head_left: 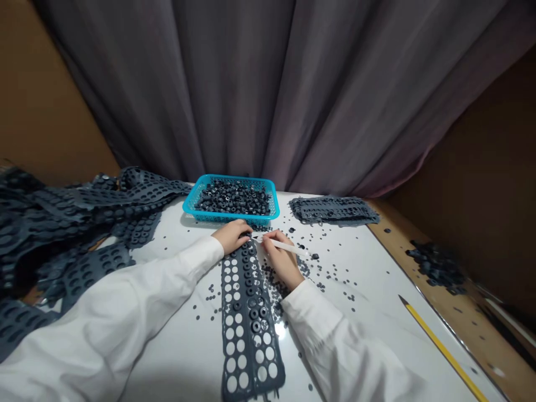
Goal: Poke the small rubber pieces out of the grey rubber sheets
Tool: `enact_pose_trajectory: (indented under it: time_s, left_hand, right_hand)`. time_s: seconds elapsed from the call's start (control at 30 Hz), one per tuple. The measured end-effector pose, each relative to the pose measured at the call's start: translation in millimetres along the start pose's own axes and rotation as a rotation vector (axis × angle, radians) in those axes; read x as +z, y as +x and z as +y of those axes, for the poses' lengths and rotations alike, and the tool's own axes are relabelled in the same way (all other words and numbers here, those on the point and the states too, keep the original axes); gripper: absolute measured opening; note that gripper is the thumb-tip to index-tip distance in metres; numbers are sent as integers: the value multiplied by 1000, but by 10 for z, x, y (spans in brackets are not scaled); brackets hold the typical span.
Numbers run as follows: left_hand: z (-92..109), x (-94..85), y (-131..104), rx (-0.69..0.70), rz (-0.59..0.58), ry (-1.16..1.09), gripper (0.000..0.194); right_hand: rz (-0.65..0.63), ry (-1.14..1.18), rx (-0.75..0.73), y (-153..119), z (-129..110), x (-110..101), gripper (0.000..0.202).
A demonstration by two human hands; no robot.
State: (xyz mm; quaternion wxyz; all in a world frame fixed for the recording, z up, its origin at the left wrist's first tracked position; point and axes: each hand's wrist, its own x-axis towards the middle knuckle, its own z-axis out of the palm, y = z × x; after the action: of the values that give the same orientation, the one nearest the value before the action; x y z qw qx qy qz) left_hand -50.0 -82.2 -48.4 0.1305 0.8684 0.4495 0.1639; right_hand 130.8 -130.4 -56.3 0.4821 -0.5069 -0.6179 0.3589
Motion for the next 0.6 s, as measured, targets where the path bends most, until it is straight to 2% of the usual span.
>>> enact_pose_trajectory:
  time_s: [0.43, 0.6]
  left_hand:
    - [218, -142, 134, -19, -133, 241, 15]
    - [355, -128, 175, 2, -178, 348, 19]
  right_hand:
    - [1, -69, -37, 49, 44, 81, 19]
    - [30, -150, -90, 42, 30, 113, 14]
